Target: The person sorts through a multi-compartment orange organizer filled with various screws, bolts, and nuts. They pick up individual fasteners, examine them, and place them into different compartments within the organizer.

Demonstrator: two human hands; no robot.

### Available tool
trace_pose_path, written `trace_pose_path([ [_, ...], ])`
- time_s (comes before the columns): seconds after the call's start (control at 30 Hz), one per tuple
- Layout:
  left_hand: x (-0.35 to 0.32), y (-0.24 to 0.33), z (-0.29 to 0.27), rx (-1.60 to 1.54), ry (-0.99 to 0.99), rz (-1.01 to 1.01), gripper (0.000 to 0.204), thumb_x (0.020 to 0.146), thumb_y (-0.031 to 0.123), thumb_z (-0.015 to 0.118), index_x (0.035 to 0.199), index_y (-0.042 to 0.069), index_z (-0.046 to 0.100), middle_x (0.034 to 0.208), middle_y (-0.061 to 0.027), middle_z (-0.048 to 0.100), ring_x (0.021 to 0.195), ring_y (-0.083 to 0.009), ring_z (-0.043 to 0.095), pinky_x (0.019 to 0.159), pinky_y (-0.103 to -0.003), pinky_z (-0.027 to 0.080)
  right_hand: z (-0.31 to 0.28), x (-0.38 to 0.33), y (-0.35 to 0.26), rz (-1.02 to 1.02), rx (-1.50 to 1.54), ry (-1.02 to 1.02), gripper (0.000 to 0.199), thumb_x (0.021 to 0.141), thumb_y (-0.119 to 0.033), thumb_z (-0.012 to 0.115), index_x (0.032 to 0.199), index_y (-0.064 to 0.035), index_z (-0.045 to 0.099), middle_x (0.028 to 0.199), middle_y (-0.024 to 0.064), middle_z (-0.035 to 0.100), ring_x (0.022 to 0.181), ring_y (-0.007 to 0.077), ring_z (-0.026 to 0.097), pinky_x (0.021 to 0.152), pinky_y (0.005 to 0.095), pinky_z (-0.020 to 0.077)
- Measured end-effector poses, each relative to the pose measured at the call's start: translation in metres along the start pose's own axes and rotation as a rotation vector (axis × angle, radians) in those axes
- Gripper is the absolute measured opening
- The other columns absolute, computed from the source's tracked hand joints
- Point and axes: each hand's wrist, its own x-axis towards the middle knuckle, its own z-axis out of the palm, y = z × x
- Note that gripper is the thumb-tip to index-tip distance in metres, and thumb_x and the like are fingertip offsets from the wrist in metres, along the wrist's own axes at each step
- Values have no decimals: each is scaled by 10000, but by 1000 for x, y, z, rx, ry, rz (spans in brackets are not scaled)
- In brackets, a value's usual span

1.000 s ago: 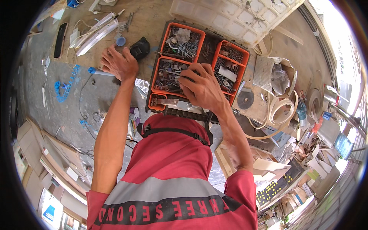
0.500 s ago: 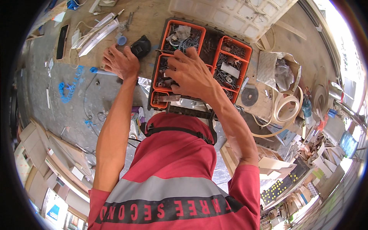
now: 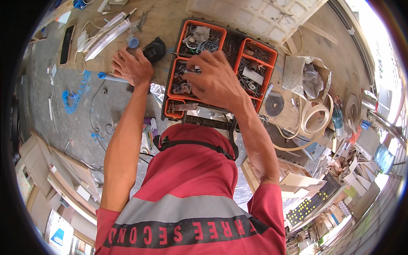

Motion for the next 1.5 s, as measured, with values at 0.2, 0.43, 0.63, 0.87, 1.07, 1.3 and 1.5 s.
trace_pose_path([
  [0.2,1,-1,0,-7,-12,16,440,928,350,626,1248,58,548,1337,-150,492,1261,-382,406,1007,-550,292,15,5,0,-28,-11,-260,345,777,-126,831,1118,-155,790,1266,23,593,1201,217,572,1030,439,411],
  [0.43,1,-3,1,-7,-3,15,454,928,360,621,1257,53,557,1332,-160,495,1268,-388,405,1011,-550,291,11,-3,6,-30,-22,-122,301,781,-152,848,1057,-103,739,1164,29,640,1112,212,615,995,422,422],
  [0.63,0,-4,3,2,8,23,467,937,374,612,1276,57,558,1338,-160,487,1266,-381,401,1015,-545,286,2,-15,13,202,247,28,297,829,-124,867,1078,-51,722,1143,62,692,1053,246,663,969,404,482],
  [0.87,1,0,-2,-1,-29,5,464,946,372,604,1282,55,555,1343,-157,481,1265,-375,395,1016,-546,282,2,-25,14,486,483,247,263,869,-123,853,1076,-13,734,1032,92,732,852,180,712,757,338,553],
  [1.07,1,-2,0,11,-22,14,459,939,362,616,1275,57,551,1340,-156,481,1267,-377,392,1016,-542,284,-12,-21,-6,638,456,260,284,849,-152,875,1055,-3,750,904,89,741,770,179,670,723,334,551],
  [1.3,1,-1,1,-11,-15,7,436,922,341,620,1250,63,550,1335,-155,487,1260,-378,402,1021,-540,287,-7,-18,-15,528,522,49,293,878,-146,842,1098,18,740,916,122,734,750,209,672,712,339,548],
  [1.5,1,-1,0,-3,-5,-1,437,917,340,607,1251,64,553,1334,-154,491,1255,-378,408,1028,-543,290,-21,-36,-8,647,276,230,253,887,-104,814,1111,-6,749,955,115,736,806,240,689,760,378,554],
])
